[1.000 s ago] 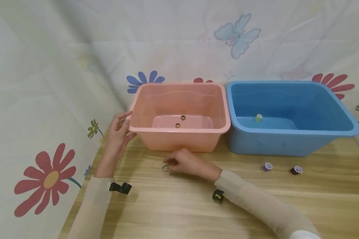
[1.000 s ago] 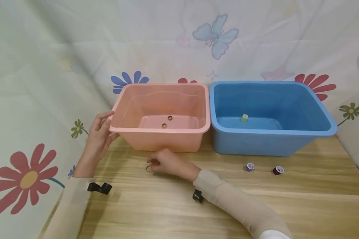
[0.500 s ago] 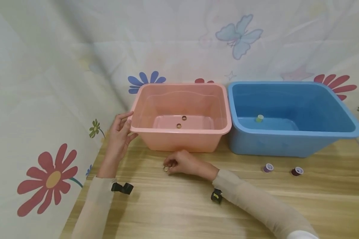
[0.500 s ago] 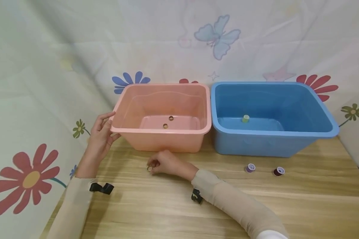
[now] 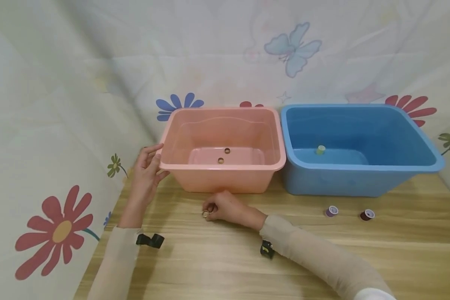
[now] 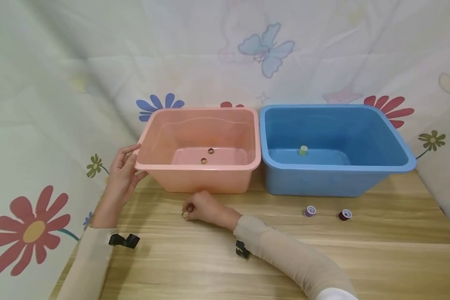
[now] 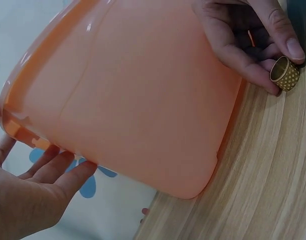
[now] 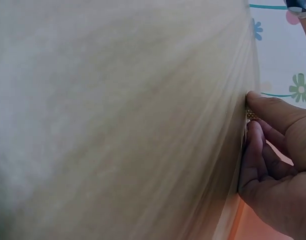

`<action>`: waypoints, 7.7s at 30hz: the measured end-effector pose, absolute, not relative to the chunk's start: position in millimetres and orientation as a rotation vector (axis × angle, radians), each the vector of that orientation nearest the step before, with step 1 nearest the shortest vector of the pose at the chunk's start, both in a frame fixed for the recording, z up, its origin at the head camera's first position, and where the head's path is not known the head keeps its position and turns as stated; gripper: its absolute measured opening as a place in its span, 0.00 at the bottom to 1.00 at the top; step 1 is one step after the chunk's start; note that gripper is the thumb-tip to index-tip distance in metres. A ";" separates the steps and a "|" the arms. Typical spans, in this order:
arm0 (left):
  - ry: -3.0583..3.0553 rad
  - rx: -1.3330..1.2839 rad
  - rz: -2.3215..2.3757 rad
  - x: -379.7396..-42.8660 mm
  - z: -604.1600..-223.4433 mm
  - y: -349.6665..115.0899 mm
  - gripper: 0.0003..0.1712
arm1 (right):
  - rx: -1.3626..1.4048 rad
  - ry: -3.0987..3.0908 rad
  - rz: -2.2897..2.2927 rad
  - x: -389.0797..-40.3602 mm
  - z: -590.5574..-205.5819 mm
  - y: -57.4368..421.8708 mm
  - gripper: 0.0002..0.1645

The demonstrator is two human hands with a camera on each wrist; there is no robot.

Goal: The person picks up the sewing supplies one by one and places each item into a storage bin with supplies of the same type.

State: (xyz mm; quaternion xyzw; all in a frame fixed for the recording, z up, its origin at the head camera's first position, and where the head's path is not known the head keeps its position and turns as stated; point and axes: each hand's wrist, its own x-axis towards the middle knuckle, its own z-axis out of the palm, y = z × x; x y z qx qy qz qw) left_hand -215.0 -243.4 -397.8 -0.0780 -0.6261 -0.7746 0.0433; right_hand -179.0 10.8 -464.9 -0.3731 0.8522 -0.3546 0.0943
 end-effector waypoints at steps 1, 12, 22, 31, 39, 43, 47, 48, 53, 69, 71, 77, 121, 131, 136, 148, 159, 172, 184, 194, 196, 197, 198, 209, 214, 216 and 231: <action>-1.913 -0.243 -2.369 -215.0 -397.8 -243.8 0.21 | -1.103 2.530 -1.052 -179.0 -465.0 10.7 0.12; -1.919 -0.244 -2.368 -217.4 -396.6 -243.7 0.22 | -1.070 2.547 -1.105 -179.7 -463.7 9.4 0.11; -1.939 -0.239 -2.360 -217.6 -395.6 -242.9 0.22 | -1.080 2.467 -1.170 -174.1 -455.4 11.4 0.12; -1.921 -0.225 -2.351 -215.5 -398.1 -242.6 0.22 | -1.054 2.373 -1.298 -174.5 -446.1 16.2 0.16; -1.924 -0.238 -2.358 -214.8 -399.3 -242.5 0.22 | -1.105 2.391 -1.291 -171.0 -437.4 22.4 0.15; -1.931 -0.228 -2.357 -215.1 -397.1 -242.6 0.23 | -1.125 2.398 -1.297 -167.3 -428.3 26.6 0.15; -1.938 -0.191 -2.357 -213.4 -395.8 -243.4 0.22 | -1.155 2.399 -1.286 -163.6 -416.9 31.4 0.15; -1.941 -0.189 -2.357 -213.3 -395.6 -243.4 0.22 | -1.164 2.405 -1.291 -162.6 -414.0 32.8 0.15; -1.960 -0.197 -2.345 -214.2 -394.7 -244.0 0.23 | -1.170 2.431 -1.316 -159.5 -401.3 41.0 0.16; -1.928 -0.187 -2.358 -209.7 -398.1 -250.9 0.22 | -1.213 2.503 -1.320 -154.8 -366.7 64.6 0.19; -1.935 -0.186 -2.352 -210.0 -398.9 -250.5 0.22 | -1.190 2.518 -1.310 -155.4 -362.6 68.1 0.19; -1.945 -0.193 -2.351 -212.6 -398.4 -246.0 0.23 | -1.130 2.538 -1.307 -157.8 -351.8 77.1 0.21; -1.927 -0.230 -2.364 -215.6 -395.6 -242.9 0.25 | -1.210 2.647 -1.294 -176.2 -286.1 103.7 0.21; -1.940 -0.282 -2.366 -215.7 -397.2 -245.3 0.25 | -1.246 2.731 -1.162 -185.9 -270.8 107.8 0.18; -1.932 -0.271 -2.367 -212.5 -398.0 -245.6 0.25 | -1.280 2.720 -1.178 -192.0 -261.7 107.7 0.17; -1.943 -0.241 -2.362 -211.0 -402.6 -246.4 0.25 | -1.135 2.764 -1.182 -209.2 -253.6 110.0 0.20; -1.945 -0.244 -2.356 -208.8 -402.5 -246.2 0.25 | -1.069 2.750 -1.120 -225.4 -252.3 113.0 0.17; -1.944 -0.262 -2.360 -210.3 -402.0 -246.2 0.26 | -1.166 2.730 -1.072 -246.9 -245.8 104.9 0.17; -1.944 -0.275 -2.351 -212.5 -400.1 -245.3 0.25 | -1.123 2.773 -0.982 -267.6 -241.8 103.4 0.16; -1.931 -0.291 -2.354 -210.1 -399.8 -247.4 0.25 | -1.149 2.728 -0.898 -289.3 -241.1 98.4 0.15; -1.930 -0.288 -2.353 -208.9 -399.8 -248.3 0.25 | -1.157 2.707 -0.875 -295.3 -242.0 96.1 0.14; -1.929 -0.287 -2.354 -208.5 -399.8 -248.7 0.25 | -1.153 2.701 -0.867 -298.3 -242.5 94.9 0.14; -1.929 -0.285 -2.354 -208.2 -399.8 -249.1 0.25 | -1.142 2.691 -0.868 -301.3 -243.2 93.8 0.14; -1.937 -0.272 -2.355 -210.1 -396.9 -247.5 0.24 | -1.025 2.539 -0.982 -327.2 -261.6 91.2 0.16; -1.933 -0.269 -2.362 -210.9 -397.7 -247.6 0.24 | -0.946 2.464 -1.063 -337.5 -275.8 94.7 0.17; -1.933 -0.265 -2.365 -211.0 -398.2 -247.8 0.24 | -0.918 2.447 -1.097 -339.5 -278.4 94.5 0.16; -1.935 -0.266 -2.355 -209.0 -398.1 -246.1 0.24 | -0.896 2.425 -0.842 -352.5 -301.3 78.8 0.19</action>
